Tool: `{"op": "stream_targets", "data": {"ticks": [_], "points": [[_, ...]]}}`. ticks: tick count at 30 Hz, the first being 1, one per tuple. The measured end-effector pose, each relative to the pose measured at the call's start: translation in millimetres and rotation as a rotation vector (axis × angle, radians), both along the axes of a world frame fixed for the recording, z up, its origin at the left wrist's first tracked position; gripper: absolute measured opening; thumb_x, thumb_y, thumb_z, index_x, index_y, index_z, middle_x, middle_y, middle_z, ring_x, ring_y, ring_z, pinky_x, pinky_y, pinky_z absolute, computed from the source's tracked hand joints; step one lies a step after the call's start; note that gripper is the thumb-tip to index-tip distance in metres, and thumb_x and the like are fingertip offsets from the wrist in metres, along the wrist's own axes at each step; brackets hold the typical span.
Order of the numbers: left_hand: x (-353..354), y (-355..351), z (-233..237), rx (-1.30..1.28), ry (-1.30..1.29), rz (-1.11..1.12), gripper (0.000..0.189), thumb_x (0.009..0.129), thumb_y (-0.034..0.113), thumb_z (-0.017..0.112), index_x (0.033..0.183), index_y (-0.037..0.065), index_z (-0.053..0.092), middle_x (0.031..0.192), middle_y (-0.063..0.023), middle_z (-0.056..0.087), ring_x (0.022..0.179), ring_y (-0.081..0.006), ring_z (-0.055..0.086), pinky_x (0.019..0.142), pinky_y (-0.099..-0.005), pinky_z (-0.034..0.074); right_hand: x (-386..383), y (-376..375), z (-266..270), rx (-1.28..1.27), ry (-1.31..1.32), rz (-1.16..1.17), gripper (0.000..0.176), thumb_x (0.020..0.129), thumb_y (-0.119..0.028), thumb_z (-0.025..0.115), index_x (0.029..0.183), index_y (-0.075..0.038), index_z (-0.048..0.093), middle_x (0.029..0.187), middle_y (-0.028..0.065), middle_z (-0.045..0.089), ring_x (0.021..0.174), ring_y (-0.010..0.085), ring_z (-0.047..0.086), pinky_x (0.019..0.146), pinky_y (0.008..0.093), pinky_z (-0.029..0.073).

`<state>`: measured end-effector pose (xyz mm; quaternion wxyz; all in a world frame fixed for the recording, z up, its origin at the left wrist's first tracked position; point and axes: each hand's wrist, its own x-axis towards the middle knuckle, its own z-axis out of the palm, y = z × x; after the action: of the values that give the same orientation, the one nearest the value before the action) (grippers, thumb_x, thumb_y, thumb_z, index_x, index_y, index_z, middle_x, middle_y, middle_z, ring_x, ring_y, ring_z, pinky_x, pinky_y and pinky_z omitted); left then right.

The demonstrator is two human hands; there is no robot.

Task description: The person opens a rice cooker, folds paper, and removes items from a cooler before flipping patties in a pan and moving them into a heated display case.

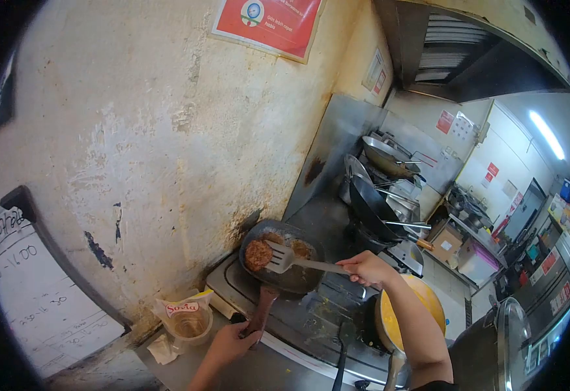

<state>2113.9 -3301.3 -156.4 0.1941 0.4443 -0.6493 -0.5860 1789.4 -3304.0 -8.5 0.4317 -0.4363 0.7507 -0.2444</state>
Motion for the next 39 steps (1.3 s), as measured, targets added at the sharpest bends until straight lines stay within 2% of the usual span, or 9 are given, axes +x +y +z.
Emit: {"op": "stream_targets", "data": {"ticks": [7, 10, 11, 13, 17, 19, 22, 28, 39], "points": [[-1.0, -1.6, -15.1, -0.046, 0.065, -0.016, 0.043, 0.077, 0.034, 0.062, 0.106, 0.003, 0.059, 0.072, -0.0096, 0.063, 0.063, -0.0155, 0.06, 0.062, -0.0278, 0.047, 24.1, -0.3, -14.7, -0.074, 0.13, 0.077, 0.029, 0.084, -0.014, 0.052, 0.11, -0.006, 0.06, 0.057, 0.0007, 0.05, 0.044, 0.006, 0.039, 0.038, 0.021, 0.029], [-1.5, -0.3, -10.9, -0.02, 0.041, 0.023, 0.043, 0.078, 0.031, 0.063, 0.107, 0.001, 0.059, 0.072, -0.0052, 0.062, 0.063, -0.0107, 0.056, 0.06, -0.0254, 0.045, 19.3, 5.5, -5.3, -0.014, 0.012, 0.064, 0.029, 0.084, -0.014, 0.052, 0.111, -0.006, 0.06, 0.057, 0.0007, 0.049, 0.046, 0.0063, 0.04, 0.039, 0.0216, 0.03], [-1.1, 1.4, -5.1, -0.019, 0.044, 0.025, 0.043, 0.078, 0.031, 0.063, 0.107, 0.001, 0.059, 0.072, -0.0052, 0.062, 0.063, -0.0107, 0.056, 0.06, -0.0254, 0.045, 20.9, 6.5, -3.9, -0.013, 0.015, 0.066, 0.029, 0.084, -0.014, 0.052, 0.111, -0.006, 0.06, 0.057, 0.0007, 0.049, 0.046, 0.0063, 0.04, 0.039, 0.0216, 0.03], [1.4, 4.8, 8.5, 0.019, 0.062, 0.033, 0.043, 0.078, 0.034, 0.061, 0.106, 0.001, 0.059, 0.072, -0.0104, 0.063, 0.066, -0.0156, 0.06, 0.063, -0.0267, 0.047, 23.0, 8.9, -2.4, -0.037, 0.07, 0.083, 0.028, 0.085, -0.013, 0.051, 0.111, -0.007, 0.06, 0.056, 0.0004, 0.048, 0.047, 0.0062, 0.039, 0.039, 0.0216, 0.03], [2.0, 3.5, 4.1, -0.054, 0.04, 0.038, 0.043, 0.078, 0.034, 0.061, 0.106, 0.001, 0.059, 0.072, -0.0111, 0.063, 0.066, -0.016, 0.06, 0.063, -0.027, 0.047, 14.8, 8.7, -18.0, -0.063, 0.07, 0.118, 0.028, 0.084, -0.013, 0.051, 0.11, -0.007, 0.06, 0.056, 0.0016, 0.049, 0.048, 0.0071, 0.041, 0.042, 0.0232, 0.033], [2.0, 1.3, 1.9, -0.026, 0.028, 0.013, 0.042, 0.078, 0.033, 0.061, 0.106, 0.002, 0.059, 0.073, -0.0112, 0.063, 0.066, -0.0162, 0.06, 0.063, -0.0279, 0.047, 11.0, 8.1, -23.2, -0.173, 0.172, 0.22, 0.028, 0.083, -0.014, 0.052, 0.109, -0.005, 0.061, 0.057, 0.004, 0.052, 0.05, 0.0096, 0.044, 0.048, 0.0255, 0.038], [2.1, 0.8, 1.8, -0.028, 0.06, 0.025, 0.041, 0.078, 0.032, 0.061, 0.105, 0.002, 0.059, 0.073, -0.0108, 0.063, 0.065, -0.0165, 0.06, 0.063, -0.0288, 0.046, 19.4, 10.8, -14.4, -0.163, 0.269, 0.224, 0.029, 0.082, -0.015, 0.052, 0.108, -0.004, 0.061, 0.059, 0.0063, 0.054, 0.053, 0.0118, 0.048, 0.055, 0.0272, 0.041], [4.2, -0.9, 7.8, 0.014, 0.015, -0.003, 0.043, 0.078, 0.033, 0.061, 0.108, 0.002, 0.058, 0.074, -0.0104, 0.063, 0.065, -0.0167, 0.06, 0.063, -0.0283, 0.046, 27.3, 16.9, -7.1, -0.165, 0.323, 0.227, 0.028, 0.082, -0.016, 0.052, 0.107, -0.006, 0.061, 0.06, 0.0089, 0.056, 0.056, 0.0131, 0.052, 0.057, 0.0279, 0.042], [1.6, -2.6, -12.9, -0.005, 0.027, 0.031, 0.05, 0.077, 0.037, 0.062, 0.113, 0.003, 0.056, 0.075, -0.0104, 0.063, 0.066, -0.0144, 0.059, 0.063, -0.0275, 0.047, 23.9, 18.3, -11.0, -0.169, 0.307, 0.22, 0.028, 0.083, -0.017, 0.053, 0.108, -0.007, 0.061, 0.059, 0.0072, 0.056, 0.056, 0.0119, 0.052, 0.057, 0.0268, 0.042]]}}
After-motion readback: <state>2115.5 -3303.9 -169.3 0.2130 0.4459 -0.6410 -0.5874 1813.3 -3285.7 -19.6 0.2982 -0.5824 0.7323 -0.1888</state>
